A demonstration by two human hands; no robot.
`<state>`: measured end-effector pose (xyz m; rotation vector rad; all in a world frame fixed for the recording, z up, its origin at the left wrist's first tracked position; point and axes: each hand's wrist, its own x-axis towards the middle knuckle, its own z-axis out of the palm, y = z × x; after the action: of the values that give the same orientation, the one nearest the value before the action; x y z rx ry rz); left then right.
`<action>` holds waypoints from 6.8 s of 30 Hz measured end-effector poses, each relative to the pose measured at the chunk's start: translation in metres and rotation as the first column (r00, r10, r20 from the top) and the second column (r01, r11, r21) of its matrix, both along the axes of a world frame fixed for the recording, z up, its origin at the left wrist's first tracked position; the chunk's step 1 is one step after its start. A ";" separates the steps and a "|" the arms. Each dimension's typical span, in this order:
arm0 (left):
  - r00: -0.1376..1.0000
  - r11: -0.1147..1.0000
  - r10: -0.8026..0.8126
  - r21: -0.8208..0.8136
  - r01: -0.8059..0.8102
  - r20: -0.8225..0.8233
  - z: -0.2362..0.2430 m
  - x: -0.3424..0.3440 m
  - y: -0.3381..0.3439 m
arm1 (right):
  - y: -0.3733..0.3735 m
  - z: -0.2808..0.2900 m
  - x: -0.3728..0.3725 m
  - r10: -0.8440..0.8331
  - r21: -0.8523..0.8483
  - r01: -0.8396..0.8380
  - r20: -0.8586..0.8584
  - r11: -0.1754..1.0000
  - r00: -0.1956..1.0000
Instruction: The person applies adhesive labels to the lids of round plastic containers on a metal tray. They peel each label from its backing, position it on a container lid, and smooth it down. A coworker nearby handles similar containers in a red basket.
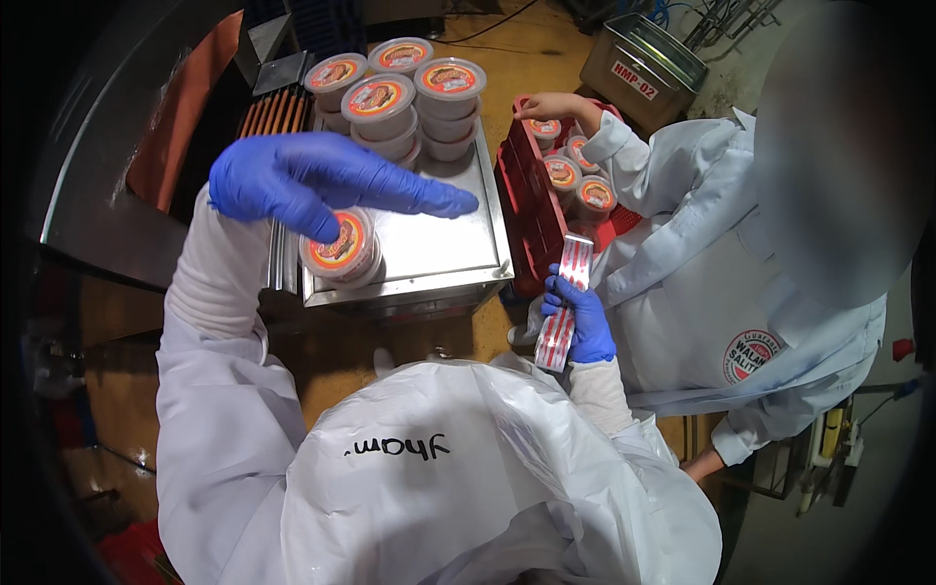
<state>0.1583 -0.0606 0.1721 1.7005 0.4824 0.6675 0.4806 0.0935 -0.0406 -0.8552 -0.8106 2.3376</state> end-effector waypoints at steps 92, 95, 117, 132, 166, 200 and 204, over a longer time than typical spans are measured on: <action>-0.485 -0.112 0.865 0.891 -0.439 -0.130 -0.124 -0.071 -0.157 | -0.113 -0.013 -0.088 0.175 -0.076 -0.182 -0.094 0.980 0.980; -0.647 -0.001 0.737 0.957 -0.288 -0.195 -0.140 -0.128 -0.159 | -0.116 -0.006 -0.090 0.221 -0.040 -0.227 -0.106 0.973 0.969; -0.382 -0.046 0.900 0.826 -0.562 -0.210 -0.195 0.022 -0.082 | -0.095 0.009 -0.094 0.161 -0.051 -0.170 -0.152 0.984 0.975; -0.132 0.304 0.609 0.384 -0.872 -0.782 -0.080 -0.375 0.144 | -0.035 -0.007 -0.074 0.090 -0.158 -0.085 0.025 0.984 0.996; 0.275 0.239 0.960 -0.351 -0.905 -0.056 -0.226 0.046 0.073 | -0.010 -0.017 -0.152 0.083 0.359 -0.142 0.175 0.923 0.981; -0.281 -0.333 0.943 -0.473 -0.816 -0.178 -0.325 -0.016 -0.111 | -0.065 -0.083 -0.192 -0.091 0.702 -0.443 0.583 0.558 0.807; -0.326 -0.333 0.940 -0.507 -0.795 -0.106 -0.350 -0.046 -0.091 | -0.053 -0.106 -0.221 -0.167 0.745 -0.295 0.476 0.599 0.864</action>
<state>0.1127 -0.1516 -0.1775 0.1819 1.7170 1.9257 0.2598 0.0400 -0.1464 -0.9958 -1.9564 1.4486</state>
